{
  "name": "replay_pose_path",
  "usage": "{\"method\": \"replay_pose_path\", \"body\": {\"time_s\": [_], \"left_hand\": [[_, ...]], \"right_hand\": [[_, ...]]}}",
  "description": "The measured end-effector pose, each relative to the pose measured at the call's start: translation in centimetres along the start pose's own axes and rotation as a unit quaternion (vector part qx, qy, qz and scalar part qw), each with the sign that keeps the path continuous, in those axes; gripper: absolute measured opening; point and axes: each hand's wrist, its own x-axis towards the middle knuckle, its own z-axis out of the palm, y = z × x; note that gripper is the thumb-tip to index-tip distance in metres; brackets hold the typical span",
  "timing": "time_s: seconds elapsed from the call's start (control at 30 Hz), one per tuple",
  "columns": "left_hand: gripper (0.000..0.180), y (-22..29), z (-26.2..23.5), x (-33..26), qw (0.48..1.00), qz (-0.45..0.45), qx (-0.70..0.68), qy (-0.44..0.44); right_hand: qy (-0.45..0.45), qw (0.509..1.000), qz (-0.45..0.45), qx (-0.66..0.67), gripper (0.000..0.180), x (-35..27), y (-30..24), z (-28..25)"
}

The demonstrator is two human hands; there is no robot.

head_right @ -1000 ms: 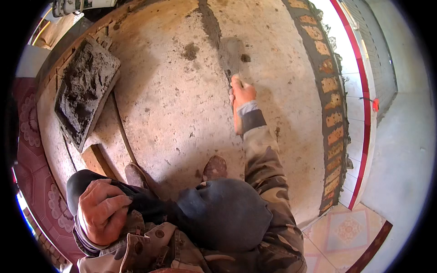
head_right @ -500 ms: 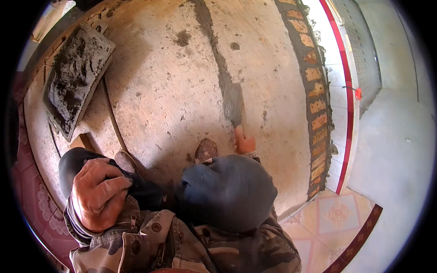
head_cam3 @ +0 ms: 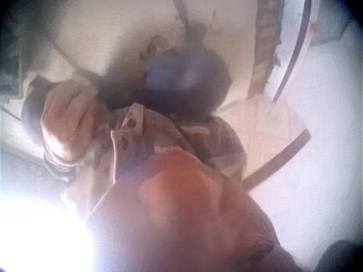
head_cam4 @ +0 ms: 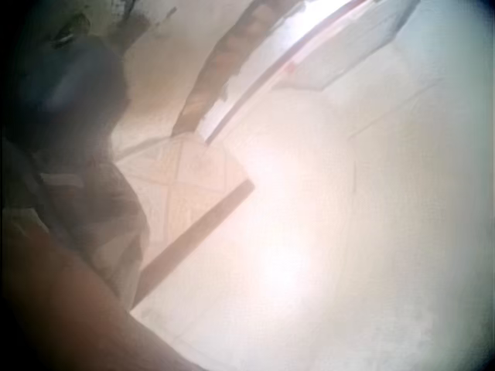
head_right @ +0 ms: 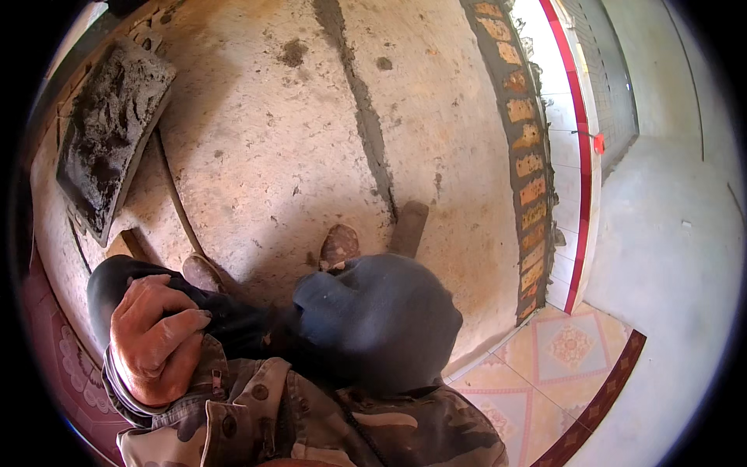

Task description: The person scoops cement from a tray using a trowel and applies it to the floor, smoothing it into the gaps between tiles. The person repeatedly scoops and spreads the cement to fill the floor area.

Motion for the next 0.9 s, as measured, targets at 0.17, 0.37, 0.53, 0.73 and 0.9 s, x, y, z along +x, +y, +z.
{"method": "replay_pose_path", "body": {"time_s": [0.17, 0.37, 0.53, 0.73, 0.9], "left_hand": [[0.031, -0.1, -0.4, 0.0, 1.0, -0.016, 0.006, 0.004], [0.03, 0.2, 0.3, 0.9, 1.0, 0.003, -0.001, 0.011], [0.033, 0.8, -0.7, -0.8, 1.0, -0.007, 0.027, 0.012], [0.035, 0.7, -1.0, -1.7, 1.0, 0.005, 0.016, 0.016], [0.035, 1.0, -1.8, -2.9, 0.999, -0.006, 0.021, 0.029]], "right_hand": [[-0.004, 0.999, -0.049, -0.019, 0.052, 0.3, -6.4, 5.3], [0.091, 0.963, -0.235, -0.099, 0.045, 11.8, -16.0, 12.0], [0.011, 0.965, -0.255, -0.06, 0.044, 15.2, -27.3, 18.8], [-0.074, 0.971, -0.229, 0.0, 0.039, 18.6, -34.8, 21.1], [-0.259, 0.942, -0.154, 0.148, 0.032, 13.7, -36.9, 21.1]]}}
